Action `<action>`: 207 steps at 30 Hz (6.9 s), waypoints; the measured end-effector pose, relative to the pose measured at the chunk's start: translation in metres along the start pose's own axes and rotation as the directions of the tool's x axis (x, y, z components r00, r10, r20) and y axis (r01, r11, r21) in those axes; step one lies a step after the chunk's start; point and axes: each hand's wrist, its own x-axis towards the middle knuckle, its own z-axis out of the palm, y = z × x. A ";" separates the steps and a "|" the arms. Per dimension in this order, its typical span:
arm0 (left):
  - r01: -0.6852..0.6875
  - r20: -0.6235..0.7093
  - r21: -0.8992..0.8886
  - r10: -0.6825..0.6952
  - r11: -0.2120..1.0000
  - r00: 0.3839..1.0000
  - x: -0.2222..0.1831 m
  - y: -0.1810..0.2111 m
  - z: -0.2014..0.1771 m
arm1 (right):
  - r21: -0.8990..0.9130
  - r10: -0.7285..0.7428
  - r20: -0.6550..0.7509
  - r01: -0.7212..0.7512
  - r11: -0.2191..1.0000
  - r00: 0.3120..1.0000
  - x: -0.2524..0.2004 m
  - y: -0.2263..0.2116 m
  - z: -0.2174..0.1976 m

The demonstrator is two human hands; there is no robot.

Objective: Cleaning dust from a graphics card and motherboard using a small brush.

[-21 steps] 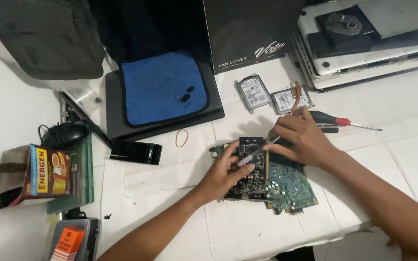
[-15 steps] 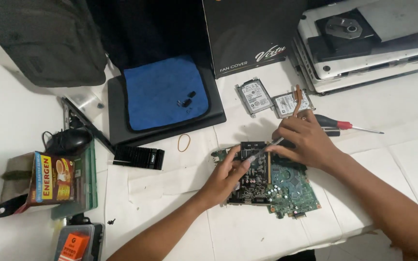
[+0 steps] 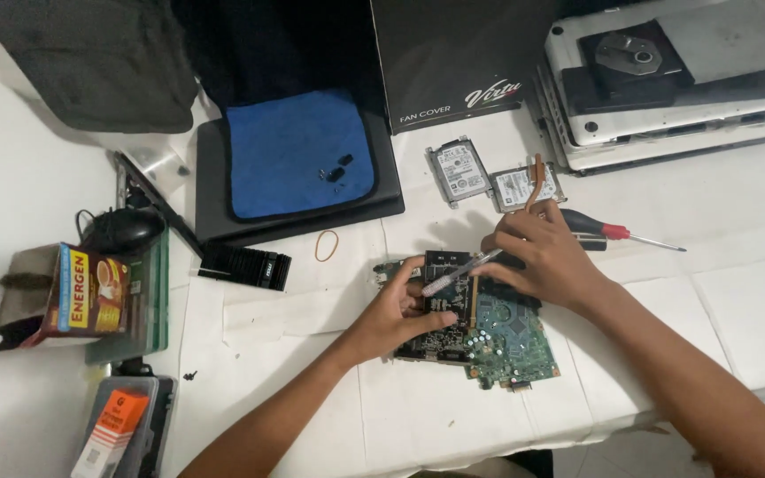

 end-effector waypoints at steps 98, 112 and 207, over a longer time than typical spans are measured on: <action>-0.011 -0.184 0.015 0.014 1.000 0.983 -0.008 0.000 0.019 | -0.067 -0.111 -0.118 0.103 0.992 0.987 -0.007 0.003 0.020; -0.083 -0.213 -0.033 0.074 0.996 0.974 -0.004 -0.012 0.018 | -0.084 -0.048 -0.189 0.032 0.996 0.981 -0.010 0.015 0.012; -0.090 -0.244 -0.092 0.065 0.992 0.967 0.003 -0.022 0.012 | -0.029 0.067 -0.079 -0.070 0.997 0.995 -0.009 0.020 0.003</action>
